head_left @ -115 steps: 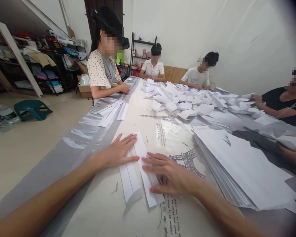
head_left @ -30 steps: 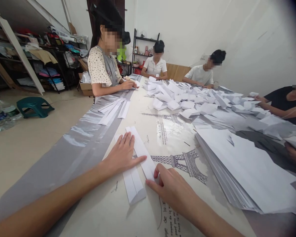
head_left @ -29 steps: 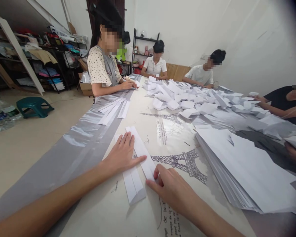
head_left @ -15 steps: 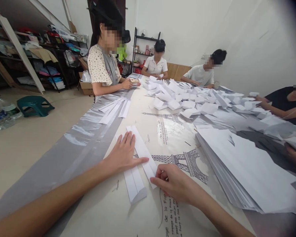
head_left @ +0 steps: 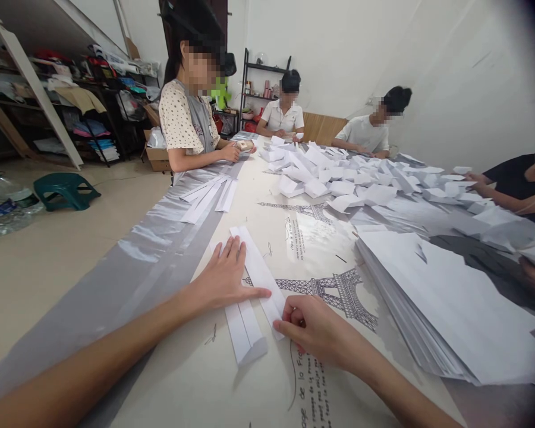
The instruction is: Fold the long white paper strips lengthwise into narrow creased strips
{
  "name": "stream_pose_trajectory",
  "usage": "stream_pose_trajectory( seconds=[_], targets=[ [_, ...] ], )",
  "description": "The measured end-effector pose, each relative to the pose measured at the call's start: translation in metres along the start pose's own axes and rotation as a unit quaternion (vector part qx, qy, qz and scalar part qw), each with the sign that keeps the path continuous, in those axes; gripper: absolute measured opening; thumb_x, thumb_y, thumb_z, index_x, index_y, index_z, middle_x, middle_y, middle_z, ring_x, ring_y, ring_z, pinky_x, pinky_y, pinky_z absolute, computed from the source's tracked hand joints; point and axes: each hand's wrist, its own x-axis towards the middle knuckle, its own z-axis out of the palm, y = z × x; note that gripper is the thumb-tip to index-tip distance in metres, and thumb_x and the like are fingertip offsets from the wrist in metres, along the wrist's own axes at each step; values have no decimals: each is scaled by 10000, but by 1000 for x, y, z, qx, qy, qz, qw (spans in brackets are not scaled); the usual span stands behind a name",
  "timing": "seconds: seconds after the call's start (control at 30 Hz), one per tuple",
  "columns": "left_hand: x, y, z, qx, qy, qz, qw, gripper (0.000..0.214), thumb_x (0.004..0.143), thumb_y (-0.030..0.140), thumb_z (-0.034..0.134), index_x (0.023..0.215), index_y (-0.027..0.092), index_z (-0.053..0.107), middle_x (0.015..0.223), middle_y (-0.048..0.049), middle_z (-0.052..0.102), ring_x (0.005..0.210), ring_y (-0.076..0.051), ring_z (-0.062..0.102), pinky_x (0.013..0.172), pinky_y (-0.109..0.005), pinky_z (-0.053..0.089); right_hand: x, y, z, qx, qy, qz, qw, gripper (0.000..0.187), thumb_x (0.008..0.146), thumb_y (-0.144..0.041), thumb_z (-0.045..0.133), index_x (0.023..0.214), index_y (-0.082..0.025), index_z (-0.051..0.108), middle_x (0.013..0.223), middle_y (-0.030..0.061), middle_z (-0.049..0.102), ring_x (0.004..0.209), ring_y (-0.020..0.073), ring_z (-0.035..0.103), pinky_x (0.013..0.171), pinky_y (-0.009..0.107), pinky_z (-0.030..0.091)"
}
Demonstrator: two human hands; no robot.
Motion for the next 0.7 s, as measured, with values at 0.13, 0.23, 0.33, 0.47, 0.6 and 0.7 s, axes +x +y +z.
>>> stream_pose_trajectory(
  seconds=[0.13,0.23,0.33,0.47,0.6,0.7],
  targets=[
    [0,0,0,4,4,-5,1000,1299,693,950,322,1535,-31,201,1607,-277,105,1501,-410,54,1198,-550,114,-1,0,1,-47,31,-11,998,239,891,-339,582,707,-209,501,557,-39,619,497,116,495,468,243,338],
    [0,0,0,9,8,2,1000,1282,707,945,295,1536,-29,202,1607,-278,109,1501,-410,59,1193,-560,118,-3,-1,1,-117,79,-65,988,90,872,-289,626,887,-214,580,664,-31,625,579,137,537,500,250,350],
    [-1,1,1,10,19,7,1000,1264,718,936,295,1533,-26,212,1604,-279,136,1498,-416,76,1189,-564,127,-5,-2,2,-202,101,-173,959,225,912,-224,594,1136,-248,583,897,-3,645,607,122,554,532,261,367],
    [0,1,0,2,12,2,1000,1275,700,941,324,1538,-13,206,1606,-270,142,1498,-416,77,1194,-554,124,-9,-1,8,-329,137,-232,905,144,951,-165,501,1014,-200,626,940,31,615,579,118,546,462,272,280],
    [-1,1,-1,3,6,4,1000,1293,696,952,298,1533,-28,206,1607,-278,117,1500,-413,56,1197,-554,114,-13,3,18,-420,170,-255,854,235,865,-38,495,1021,-151,630,940,64,619,575,123,549,423,281,231],
    [-1,1,-2,8,3,3,1000,1291,696,955,283,1532,-26,211,1606,-282,109,1500,-411,61,1197,-546,114,-19,1,26,-472,177,-256,825,330,722,39,540,987,-124,652,959,89,632,580,138,554,401,284,264]
  ],
)
